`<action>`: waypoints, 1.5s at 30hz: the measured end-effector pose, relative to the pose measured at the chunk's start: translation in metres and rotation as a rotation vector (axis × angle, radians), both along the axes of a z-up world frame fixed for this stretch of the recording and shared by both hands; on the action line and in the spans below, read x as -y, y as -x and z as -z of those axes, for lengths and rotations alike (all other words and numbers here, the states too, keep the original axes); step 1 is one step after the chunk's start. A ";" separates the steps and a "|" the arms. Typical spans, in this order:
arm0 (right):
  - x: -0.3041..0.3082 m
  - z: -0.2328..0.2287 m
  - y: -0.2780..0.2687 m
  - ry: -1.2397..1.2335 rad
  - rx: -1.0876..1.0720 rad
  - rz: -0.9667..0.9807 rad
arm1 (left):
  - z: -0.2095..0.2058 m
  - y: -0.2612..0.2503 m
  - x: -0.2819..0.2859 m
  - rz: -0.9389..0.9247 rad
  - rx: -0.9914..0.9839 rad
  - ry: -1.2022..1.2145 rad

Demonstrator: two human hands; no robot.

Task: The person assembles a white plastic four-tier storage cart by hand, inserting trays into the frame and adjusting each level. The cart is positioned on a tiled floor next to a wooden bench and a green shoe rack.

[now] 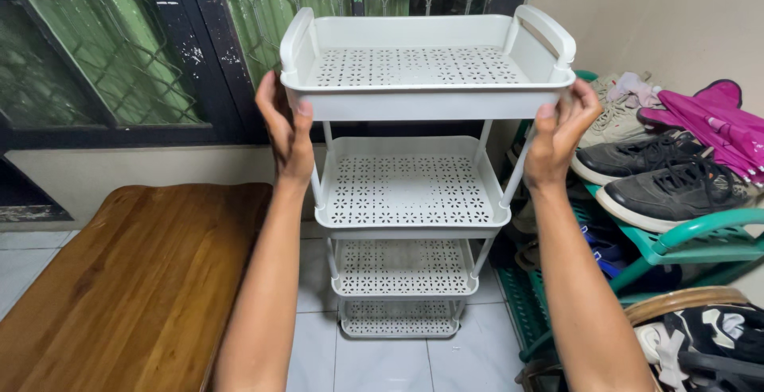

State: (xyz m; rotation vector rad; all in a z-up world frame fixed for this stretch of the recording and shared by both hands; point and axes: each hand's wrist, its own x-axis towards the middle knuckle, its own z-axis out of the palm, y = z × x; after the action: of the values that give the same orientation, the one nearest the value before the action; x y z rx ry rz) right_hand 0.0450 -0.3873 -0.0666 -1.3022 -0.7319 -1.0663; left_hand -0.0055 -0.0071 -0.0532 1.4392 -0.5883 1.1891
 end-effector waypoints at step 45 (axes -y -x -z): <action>-0.009 0.133 0.021 0.156 -0.811 0.182 | 0.124 -0.004 0.000 -0.125 -0.689 0.221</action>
State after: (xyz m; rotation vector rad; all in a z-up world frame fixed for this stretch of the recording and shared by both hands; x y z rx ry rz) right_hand 0.0240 -0.3786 -0.1995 -1.7868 -0.0804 -0.5309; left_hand -0.0016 -0.0074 -0.1772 1.5832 0.1070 0.7435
